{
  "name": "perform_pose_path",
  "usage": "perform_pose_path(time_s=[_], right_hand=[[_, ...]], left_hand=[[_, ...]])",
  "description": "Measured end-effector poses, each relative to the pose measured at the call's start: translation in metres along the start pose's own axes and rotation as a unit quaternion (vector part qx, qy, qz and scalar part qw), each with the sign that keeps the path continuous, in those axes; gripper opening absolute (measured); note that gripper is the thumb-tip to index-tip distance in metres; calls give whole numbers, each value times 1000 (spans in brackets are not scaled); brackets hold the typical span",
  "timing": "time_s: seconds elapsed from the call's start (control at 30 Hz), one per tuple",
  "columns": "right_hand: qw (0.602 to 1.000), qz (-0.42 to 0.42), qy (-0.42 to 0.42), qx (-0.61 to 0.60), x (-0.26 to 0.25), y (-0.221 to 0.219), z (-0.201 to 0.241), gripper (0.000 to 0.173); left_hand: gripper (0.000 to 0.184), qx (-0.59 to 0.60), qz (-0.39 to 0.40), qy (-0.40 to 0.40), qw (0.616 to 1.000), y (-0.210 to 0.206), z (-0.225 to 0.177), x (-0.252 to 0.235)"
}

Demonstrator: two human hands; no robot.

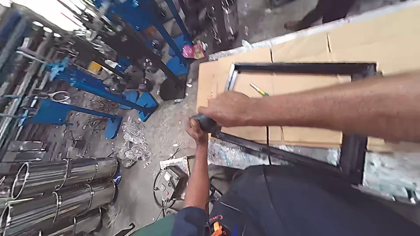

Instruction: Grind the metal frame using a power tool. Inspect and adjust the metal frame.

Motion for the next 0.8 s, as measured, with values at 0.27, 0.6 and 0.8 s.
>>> perform_pose_path(time_s=[0.27,0.6,0.8], right_hand=[[930,263,-75,-243,-31,-44,-28,47],[911,299,-107,-262,-24,-22,-21,36],[915,292,-98,-259,-23,-20,-19,38]], left_hand=[[61,81,-11,8,997,-8,-4,6],[60,40,25,9,999,-11,-12,3],[56,44,46,11,998,-8,-17,12]])
Point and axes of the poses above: each hand's wrist, its own x-axis away from the middle knuckle, its own y-axis out of the back of the hand, z = x × y, the point moved 6 cm from there along -x, towards the middle knuckle, and after that the axes turned 9 degrees about z, right-handed, at the moved point
